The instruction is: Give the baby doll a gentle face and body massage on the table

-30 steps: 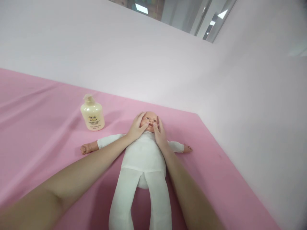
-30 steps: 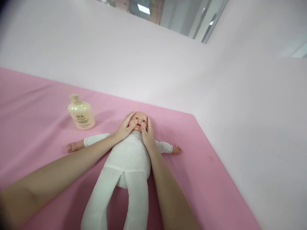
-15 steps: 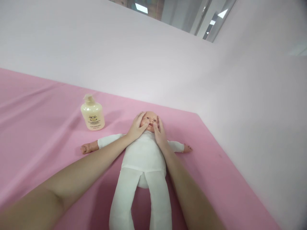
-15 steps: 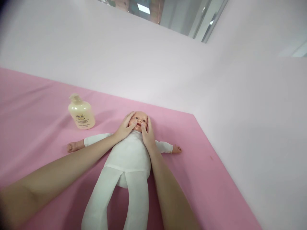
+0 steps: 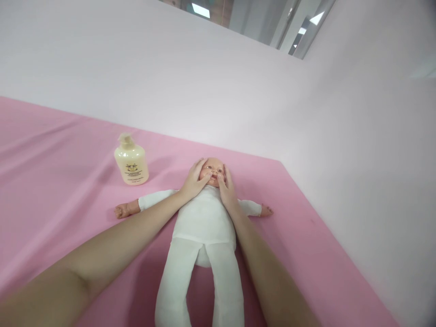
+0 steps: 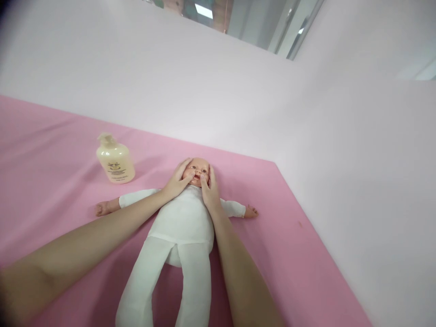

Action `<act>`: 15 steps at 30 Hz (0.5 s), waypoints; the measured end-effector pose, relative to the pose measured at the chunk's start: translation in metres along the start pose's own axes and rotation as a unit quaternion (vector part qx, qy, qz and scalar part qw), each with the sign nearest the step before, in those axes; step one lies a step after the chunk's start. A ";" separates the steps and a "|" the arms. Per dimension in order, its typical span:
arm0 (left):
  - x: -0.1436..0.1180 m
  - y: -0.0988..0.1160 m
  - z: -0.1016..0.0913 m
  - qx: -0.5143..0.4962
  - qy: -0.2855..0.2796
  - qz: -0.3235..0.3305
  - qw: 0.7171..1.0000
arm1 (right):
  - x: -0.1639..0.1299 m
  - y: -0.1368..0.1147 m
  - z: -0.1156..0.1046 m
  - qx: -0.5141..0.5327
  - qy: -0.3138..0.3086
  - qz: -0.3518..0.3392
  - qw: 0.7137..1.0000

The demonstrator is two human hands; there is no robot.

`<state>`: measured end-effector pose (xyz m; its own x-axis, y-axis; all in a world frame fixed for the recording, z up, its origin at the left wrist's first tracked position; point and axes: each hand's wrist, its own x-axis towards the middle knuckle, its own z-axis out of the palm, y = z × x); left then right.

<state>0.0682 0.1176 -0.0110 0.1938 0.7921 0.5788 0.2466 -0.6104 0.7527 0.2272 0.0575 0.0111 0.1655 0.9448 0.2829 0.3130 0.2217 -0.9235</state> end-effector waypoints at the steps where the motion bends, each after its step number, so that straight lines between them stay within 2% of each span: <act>1: 0.000 0.000 0.000 0.000 0.000 0.000 1.000 | 0.000 0.000 0.000 0.000 0.000 -0.001 1.000; 15: 0.000 -0.003 0.000 0.005 0.000 0.004 1.000 | 0.000 0.000 -0.001 -0.008 -0.002 0.005 1.000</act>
<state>0.0678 0.1195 -0.0131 0.1960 0.7867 0.5853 0.2541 -0.6173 0.7446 0.2279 0.0576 0.0109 0.1652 0.9477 0.2732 0.3265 0.2088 -0.9218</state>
